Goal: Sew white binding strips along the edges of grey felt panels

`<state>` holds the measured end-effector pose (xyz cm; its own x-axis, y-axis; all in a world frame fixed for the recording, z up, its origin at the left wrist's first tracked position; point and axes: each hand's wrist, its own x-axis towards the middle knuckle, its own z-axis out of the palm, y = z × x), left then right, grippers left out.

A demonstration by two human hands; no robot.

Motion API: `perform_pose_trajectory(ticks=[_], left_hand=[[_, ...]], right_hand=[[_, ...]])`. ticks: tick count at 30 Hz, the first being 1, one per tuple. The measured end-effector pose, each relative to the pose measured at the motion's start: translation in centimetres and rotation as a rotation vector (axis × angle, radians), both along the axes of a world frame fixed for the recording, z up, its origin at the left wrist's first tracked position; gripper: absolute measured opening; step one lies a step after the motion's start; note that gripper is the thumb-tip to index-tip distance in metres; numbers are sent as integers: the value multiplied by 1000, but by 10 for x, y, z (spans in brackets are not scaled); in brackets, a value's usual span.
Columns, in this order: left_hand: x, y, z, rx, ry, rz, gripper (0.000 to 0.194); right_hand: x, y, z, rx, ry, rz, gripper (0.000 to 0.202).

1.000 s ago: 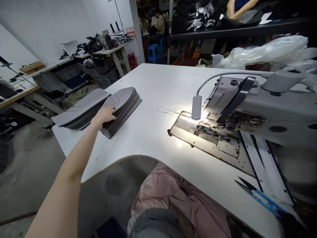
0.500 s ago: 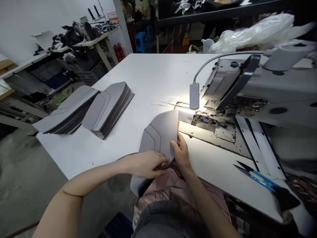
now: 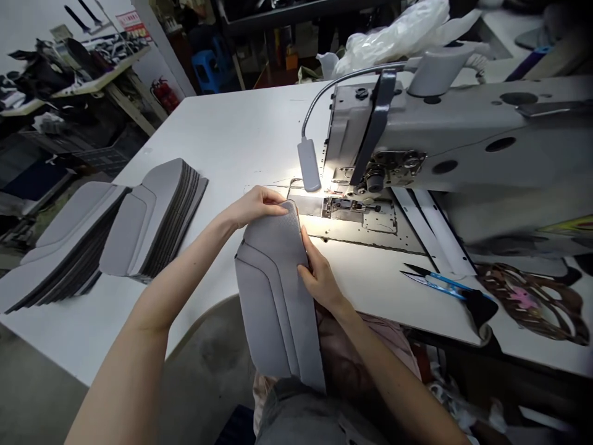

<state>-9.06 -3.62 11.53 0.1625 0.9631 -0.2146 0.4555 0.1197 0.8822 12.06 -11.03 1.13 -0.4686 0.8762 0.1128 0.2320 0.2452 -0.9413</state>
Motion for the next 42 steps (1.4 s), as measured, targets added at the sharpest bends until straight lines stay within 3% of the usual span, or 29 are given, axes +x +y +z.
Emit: perform_pose_trajectory(ticks=[3, 5, 10, 15, 20, 26, 32, 37, 42], left_hand=[[5, 18, -16, -107, -164, 67, 32], [12, 30, -33, -86, -204, 159, 38], [38, 44, -73, 38, -84, 135, 33], [44, 49, -93, 146, 74, 113, 36], [38, 57, -101, 137, 95, 68, 42], [38, 59, -100, 121, 70, 57, 42], [55, 74, -102, 107, 9, 84, 36], [73, 89, -102, 84, 90, 105, 36], [76, 93, -103, 112, 111, 127, 35]], right_hand=[[13, 1, 5, 3, -186, -16, 61], [19, -2, 6, 18, -227, -45, 58], [22, -4, 2, -43, -198, -57, 64], [22, 1, -3, -62, -252, -43, 60], [22, 5, -4, -78, -256, -19, 58], [22, 5, -5, -95, -269, -6, 59], [32, 14, -3, -85, -295, -33, 59], [43, 21, 0, -87, -299, -73, 57], [43, 24, -1, -84, -280, -91, 56]])
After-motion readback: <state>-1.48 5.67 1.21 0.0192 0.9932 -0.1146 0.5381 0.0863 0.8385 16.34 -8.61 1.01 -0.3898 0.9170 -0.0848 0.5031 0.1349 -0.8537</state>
